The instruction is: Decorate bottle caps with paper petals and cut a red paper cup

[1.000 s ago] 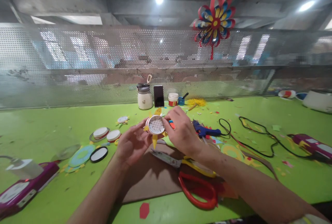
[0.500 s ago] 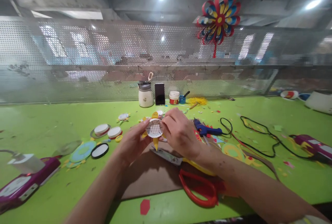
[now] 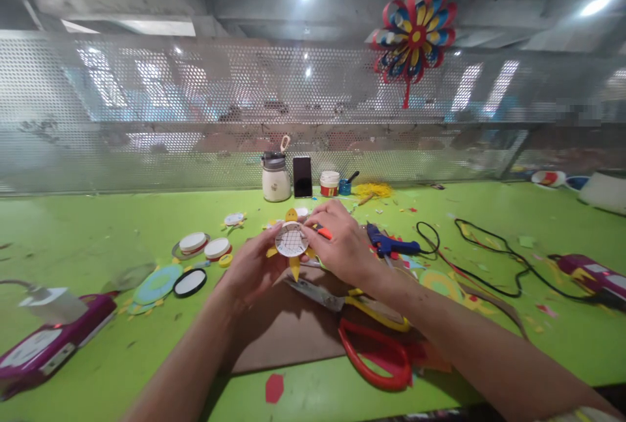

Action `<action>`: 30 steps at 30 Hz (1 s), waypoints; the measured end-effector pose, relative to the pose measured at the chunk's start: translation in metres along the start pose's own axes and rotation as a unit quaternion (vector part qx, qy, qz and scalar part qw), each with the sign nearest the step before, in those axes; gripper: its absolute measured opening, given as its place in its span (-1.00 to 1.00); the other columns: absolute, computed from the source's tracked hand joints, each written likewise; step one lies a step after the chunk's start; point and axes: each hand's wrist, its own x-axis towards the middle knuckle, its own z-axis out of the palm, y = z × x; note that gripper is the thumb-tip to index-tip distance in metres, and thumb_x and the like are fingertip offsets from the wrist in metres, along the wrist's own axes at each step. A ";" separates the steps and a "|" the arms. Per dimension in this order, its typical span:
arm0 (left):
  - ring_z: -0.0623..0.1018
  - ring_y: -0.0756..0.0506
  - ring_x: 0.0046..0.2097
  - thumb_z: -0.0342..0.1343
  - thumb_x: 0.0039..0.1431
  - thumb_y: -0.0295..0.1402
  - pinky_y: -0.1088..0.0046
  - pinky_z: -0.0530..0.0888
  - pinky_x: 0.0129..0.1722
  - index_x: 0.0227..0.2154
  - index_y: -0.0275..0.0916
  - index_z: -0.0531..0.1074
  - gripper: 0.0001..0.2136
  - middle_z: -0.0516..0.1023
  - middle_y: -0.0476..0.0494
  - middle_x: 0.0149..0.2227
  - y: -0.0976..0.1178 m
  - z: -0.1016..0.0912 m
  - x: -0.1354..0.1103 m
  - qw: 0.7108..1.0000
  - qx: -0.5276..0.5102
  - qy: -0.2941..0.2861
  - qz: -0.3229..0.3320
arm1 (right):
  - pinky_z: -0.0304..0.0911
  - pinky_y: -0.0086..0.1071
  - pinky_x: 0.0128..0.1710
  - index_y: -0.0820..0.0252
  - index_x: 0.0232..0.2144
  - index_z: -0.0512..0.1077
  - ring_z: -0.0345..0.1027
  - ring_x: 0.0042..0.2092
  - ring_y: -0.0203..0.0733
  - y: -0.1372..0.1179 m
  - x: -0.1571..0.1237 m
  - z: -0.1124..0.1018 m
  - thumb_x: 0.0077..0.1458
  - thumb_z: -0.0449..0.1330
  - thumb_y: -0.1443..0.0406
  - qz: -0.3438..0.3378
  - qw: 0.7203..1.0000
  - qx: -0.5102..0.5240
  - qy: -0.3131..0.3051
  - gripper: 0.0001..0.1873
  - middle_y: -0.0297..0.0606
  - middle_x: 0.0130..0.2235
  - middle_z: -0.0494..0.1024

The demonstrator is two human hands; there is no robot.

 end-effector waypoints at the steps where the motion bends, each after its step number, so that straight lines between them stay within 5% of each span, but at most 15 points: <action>1: 0.60 -0.20 -0.18 0.07 0.22 -0.41 0.32 0.60 -0.28 -0.22 -0.40 0.57 -0.79 0.62 -0.32 -0.16 0.000 0.001 0.000 1.000 -0.001 0.008 0.003 | 0.34 -0.22 -0.13 0.19 -0.41 0.46 0.34 -0.16 -0.12 0.000 -0.001 0.000 0.16 0.18 0.39 -0.007 1.000 -0.003 -0.002 -0.90 -0.15 -0.27 0.46; 14: 0.57 -0.06 -0.34 0.16 0.13 -0.41 0.53 0.52 -0.35 -0.33 -0.31 0.58 -0.88 0.63 -0.13 -0.33 -0.001 0.005 -0.003 0.997 0.015 0.068 0.019 | 0.31 -0.12 -0.14 0.20 -0.39 0.37 0.26 -0.12 -0.06 -0.005 -0.010 0.009 0.21 0.04 0.47 -0.115 0.992 -0.041 0.032 -0.82 -0.07 -0.21 0.47; 18: 0.57 -0.13 -0.21 0.24 -0.04 -0.58 0.53 0.52 -0.29 -0.41 -0.24 0.60 -0.86 0.63 -0.09 -0.34 -0.001 -0.001 -0.006 0.992 0.086 0.063 0.072 | 0.31 -0.13 -0.15 0.19 -0.37 0.38 0.29 -0.11 -0.06 -0.009 -0.010 0.008 0.21 0.03 0.48 -0.131 0.990 -0.036 0.042 -0.81 -0.08 -0.22 0.48; 25: 0.43 -0.22 0.13 0.34 -0.32 -0.73 0.53 0.44 -0.02 -0.46 -0.09 0.61 -0.62 0.64 -0.04 -0.21 -0.002 -0.026 -0.008 0.931 0.281 0.118 0.204 | 0.32 -0.13 -0.13 0.25 -0.28 0.41 0.29 -0.11 -0.05 -0.012 -0.014 0.005 0.18 0.09 0.50 -0.172 0.981 -0.050 0.069 -0.86 -0.06 -0.18 0.51; 30: 0.49 -0.21 0.08 0.29 -0.12 -0.57 0.42 0.43 0.03 -0.39 -0.14 0.59 -0.78 0.64 -0.09 -0.17 0.004 -0.019 -0.010 0.915 0.328 0.020 0.235 | 0.35 -0.14 -0.18 0.28 -0.27 0.41 0.30 -0.17 -0.08 -0.015 -0.013 0.005 0.14 0.13 0.53 -0.194 0.974 -0.035 0.111 -0.86 -0.07 -0.22 0.52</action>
